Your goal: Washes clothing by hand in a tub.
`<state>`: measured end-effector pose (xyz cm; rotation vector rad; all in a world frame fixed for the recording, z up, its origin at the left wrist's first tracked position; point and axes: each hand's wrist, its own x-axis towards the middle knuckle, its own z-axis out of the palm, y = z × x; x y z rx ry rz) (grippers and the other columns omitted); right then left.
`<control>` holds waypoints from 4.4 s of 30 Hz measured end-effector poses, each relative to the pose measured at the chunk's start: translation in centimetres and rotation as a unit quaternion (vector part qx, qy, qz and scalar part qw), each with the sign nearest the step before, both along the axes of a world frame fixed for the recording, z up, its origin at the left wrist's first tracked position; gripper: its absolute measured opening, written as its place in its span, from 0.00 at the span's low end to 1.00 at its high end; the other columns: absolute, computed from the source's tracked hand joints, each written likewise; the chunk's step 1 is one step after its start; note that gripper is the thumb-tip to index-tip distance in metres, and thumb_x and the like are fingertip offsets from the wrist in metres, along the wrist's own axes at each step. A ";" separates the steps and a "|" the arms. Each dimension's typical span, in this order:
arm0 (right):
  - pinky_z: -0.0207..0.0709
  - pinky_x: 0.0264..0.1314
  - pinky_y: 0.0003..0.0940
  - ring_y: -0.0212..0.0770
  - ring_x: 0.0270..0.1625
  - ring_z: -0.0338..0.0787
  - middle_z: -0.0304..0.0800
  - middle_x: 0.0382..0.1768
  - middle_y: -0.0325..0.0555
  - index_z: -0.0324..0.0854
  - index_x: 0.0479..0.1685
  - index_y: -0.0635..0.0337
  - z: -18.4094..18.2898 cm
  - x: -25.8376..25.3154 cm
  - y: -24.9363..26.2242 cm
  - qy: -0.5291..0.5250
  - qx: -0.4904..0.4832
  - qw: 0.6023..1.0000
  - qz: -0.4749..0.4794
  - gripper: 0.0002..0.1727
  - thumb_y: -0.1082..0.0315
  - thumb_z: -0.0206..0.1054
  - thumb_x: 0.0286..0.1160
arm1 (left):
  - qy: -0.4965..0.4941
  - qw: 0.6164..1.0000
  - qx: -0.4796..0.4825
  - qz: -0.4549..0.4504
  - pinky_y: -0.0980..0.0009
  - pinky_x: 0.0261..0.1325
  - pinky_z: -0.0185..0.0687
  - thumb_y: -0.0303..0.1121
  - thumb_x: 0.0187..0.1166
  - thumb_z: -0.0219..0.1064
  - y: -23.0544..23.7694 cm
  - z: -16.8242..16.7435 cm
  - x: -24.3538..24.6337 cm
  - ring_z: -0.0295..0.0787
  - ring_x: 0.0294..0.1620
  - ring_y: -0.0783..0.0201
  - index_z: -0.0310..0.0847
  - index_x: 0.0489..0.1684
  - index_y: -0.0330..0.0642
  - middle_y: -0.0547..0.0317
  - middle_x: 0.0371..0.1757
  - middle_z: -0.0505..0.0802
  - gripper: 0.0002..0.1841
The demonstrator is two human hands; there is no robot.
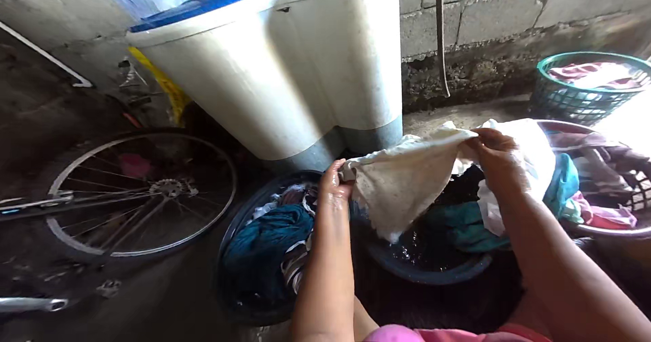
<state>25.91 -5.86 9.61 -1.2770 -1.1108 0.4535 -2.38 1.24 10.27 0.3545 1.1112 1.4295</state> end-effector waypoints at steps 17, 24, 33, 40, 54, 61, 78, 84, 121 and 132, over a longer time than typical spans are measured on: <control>0.66 0.84 0.64 0.65 0.83 0.73 0.72 0.82 0.66 0.59 0.92 0.54 -28.8 -2.2 2.3 -0.197 -0.539 0.756 0.315 0.45 0.68 0.77 0.72 | 0.652 0.541 -0.057 -0.528 0.39 0.86 0.62 0.35 0.70 0.77 -0.4 -27.7 6.4 0.59 0.89 0.36 0.74 0.84 0.53 0.41 0.91 0.64 0.36; 0.60 0.84 0.74 0.71 0.87 0.64 0.63 0.88 0.65 0.55 0.95 0.44 -35.1 -2.5 2.2 -0.284 -0.593 0.671 0.343 0.50 0.53 0.78 0.70 | 0.664 0.443 -0.083 -0.597 0.40 0.88 0.59 0.32 0.75 0.70 0.2 -33.4 6.2 0.51 0.93 0.37 0.65 0.90 0.56 0.46 0.92 0.63 0.37; 0.53 0.91 0.65 0.73 0.89 0.61 0.64 0.85 0.75 0.61 0.86 0.76 -34.0 -2.2 1.6 -0.353 -0.581 0.616 0.397 0.29 0.71 0.56 0.88 | 0.611 0.320 -0.188 -0.700 0.37 0.87 0.56 0.34 0.88 0.56 -0.2 -32.7 6.9 0.62 0.89 0.36 0.73 0.77 0.25 0.33 0.85 0.72 0.24; 0.66 0.82 0.65 0.65 0.80 0.76 0.79 0.76 0.67 0.76 0.78 0.64 -32.4 -0.3 2.5 -0.259 -0.563 0.693 0.368 0.29 0.63 0.71 0.78 | 0.574 0.546 -0.108 -0.601 0.43 0.83 0.68 0.32 0.80 0.69 2.1 -32.1 4.7 0.77 0.79 0.42 0.78 0.76 0.37 0.38 0.75 0.84 0.24; 0.83 0.61 0.47 0.43 0.50 0.91 0.93 0.44 0.53 0.88 0.50 0.66 -5.2 -6.2 3.7 -0.006 -0.244 0.949 0.197 0.17 0.58 0.74 0.77 | 0.478 0.758 0.290 -0.335 0.45 0.91 0.52 0.60 0.41 0.89 -1.3 -11.0 4.4 0.43 0.95 0.42 0.39 0.97 0.42 0.36 0.95 0.46 0.76; 0.84 0.34 0.34 0.33 0.30 0.88 0.90 0.29 0.40 0.87 0.42 0.55 6.7 -11.1 2.9 0.162 -0.103 0.967 0.166 0.10 0.58 0.73 0.78 | 0.410 0.846 0.121 -0.319 0.62 0.86 0.66 0.34 0.40 0.94 -4.8 -15.8 6.6 0.73 0.82 0.55 0.54 0.86 0.24 0.36 0.80 0.77 0.64; 0.82 0.58 0.65 0.67 0.67 0.83 0.73 0.76 0.70 0.53 0.91 0.58 -16.0 -2.1 0.4 0.345 -0.400 0.849 0.018 0.42 0.53 0.69 0.82 | 0.011 0.995 0.076 -0.065 0.58 0.57 0.85 0.31 0.94 0.42 0.2 -12.1 7.3 0.85 0.53 0.60 0.69 0.70 0.37 0.49 0.54 0.86 0.16; 0.78 0.54 0.79 0.72 0.70 0.82 0.75 0.78 0.66 0.55 0.91 0.38 -20.2 -7.9 1.9 0.518 -0.389 0.729 0.219 0.59 0.13 0.15 0.65 | 0.147 0.939 0.161 -0.265 0.73 0.56 0.86 0.19 0.71 0.63 -2.9 -12.9 8.0 0.88 0.49 0.75 0.72 0.63 0.30 0.58 0.47 0.91 0.19; 0.83 0.34 0.63 0.64 0.46 0.93 0.92 0.37 0.54 0.87 0.32 0.57 -7.9 -8.3 4.2 -0.589 -0.026 0.705 0.395 0.15 0.55 0.77 0.54 | 0.477 0.751 0.053 -0.453 0.55 0.71 0.77 0.29 0.79 0.69 4.4 -12.3 6.5 0.86 0.63 0.53 0.83 0.61 0.26 0.39 0.59 0.90 0.17; 0.64 0.81 0.74 0.67 0.79 0.76 0.86 0.70 0.53 0.91 0.57 0.45 -14.8 -9.0 0.1 -0.462 -0.005 0.827 0.319 0.17 0.58 0.78 0.67 | 0.498 0.813 0.170 -0.247 0.59 0.74 0.79 0.22 0.81 0.61 4.1 -11.9 1.2 0.88 0.64 0.55 0.83 0.59 0.24 0.38 0.59 0.91 0.14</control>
